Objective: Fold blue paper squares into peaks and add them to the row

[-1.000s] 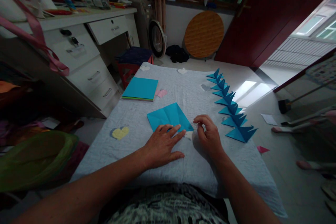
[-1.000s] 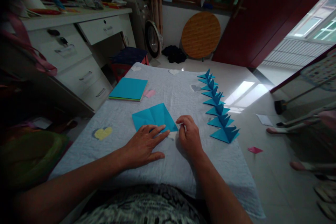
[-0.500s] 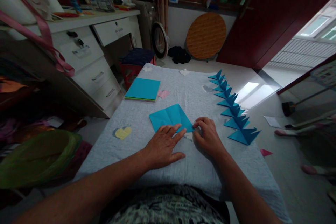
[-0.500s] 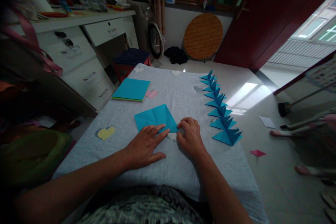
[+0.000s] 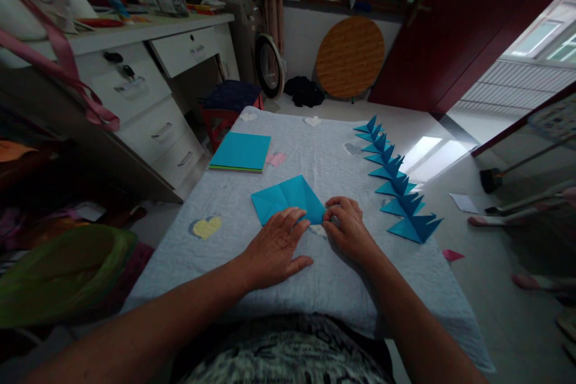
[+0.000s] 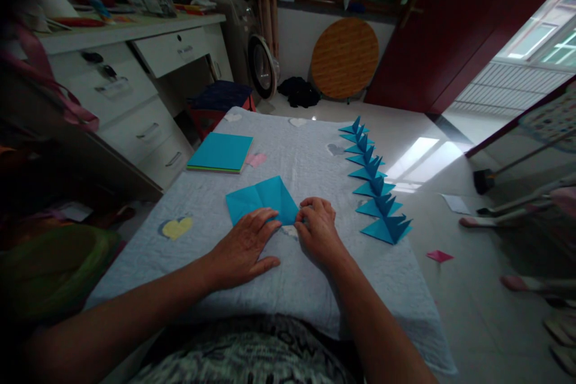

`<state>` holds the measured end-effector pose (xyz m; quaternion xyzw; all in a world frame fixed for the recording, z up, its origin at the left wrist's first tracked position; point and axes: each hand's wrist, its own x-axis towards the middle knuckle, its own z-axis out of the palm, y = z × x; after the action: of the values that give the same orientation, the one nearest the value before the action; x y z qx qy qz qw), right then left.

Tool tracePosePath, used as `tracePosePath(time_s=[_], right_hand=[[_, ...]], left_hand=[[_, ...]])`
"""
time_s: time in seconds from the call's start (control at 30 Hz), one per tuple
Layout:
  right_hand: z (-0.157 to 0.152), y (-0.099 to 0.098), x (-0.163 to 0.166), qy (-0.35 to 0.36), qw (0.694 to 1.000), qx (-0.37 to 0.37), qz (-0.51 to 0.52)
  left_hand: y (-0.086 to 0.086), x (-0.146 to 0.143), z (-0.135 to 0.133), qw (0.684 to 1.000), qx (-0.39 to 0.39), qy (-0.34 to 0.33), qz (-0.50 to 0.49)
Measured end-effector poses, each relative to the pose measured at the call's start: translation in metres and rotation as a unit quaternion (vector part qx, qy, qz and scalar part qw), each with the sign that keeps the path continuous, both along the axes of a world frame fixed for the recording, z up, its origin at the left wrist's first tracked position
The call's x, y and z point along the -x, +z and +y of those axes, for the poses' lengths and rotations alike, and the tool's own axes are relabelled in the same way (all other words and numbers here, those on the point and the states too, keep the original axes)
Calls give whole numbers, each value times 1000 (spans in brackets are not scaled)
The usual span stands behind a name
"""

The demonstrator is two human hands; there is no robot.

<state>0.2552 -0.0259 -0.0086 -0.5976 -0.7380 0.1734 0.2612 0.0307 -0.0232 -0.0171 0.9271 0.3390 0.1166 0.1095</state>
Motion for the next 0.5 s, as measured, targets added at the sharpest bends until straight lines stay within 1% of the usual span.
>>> tracePosePath(time_s=[0.13,0.27,0.4,0.5], right_hand=[[0,-2,0,13,1000,-18,1],[-2,-3,-1,20,999,-34,3],[-3,-3,-2,30,999,-31,0],[-3,-3,-3,29,999,-24,-4]], left_hand=[[0,-4,7,1000,-5,3,-7],[11,-15,23,999,-10,35,-17],[21,-25,38,998,28,47,-15],[20,-27,44,996,66,43,-33]])
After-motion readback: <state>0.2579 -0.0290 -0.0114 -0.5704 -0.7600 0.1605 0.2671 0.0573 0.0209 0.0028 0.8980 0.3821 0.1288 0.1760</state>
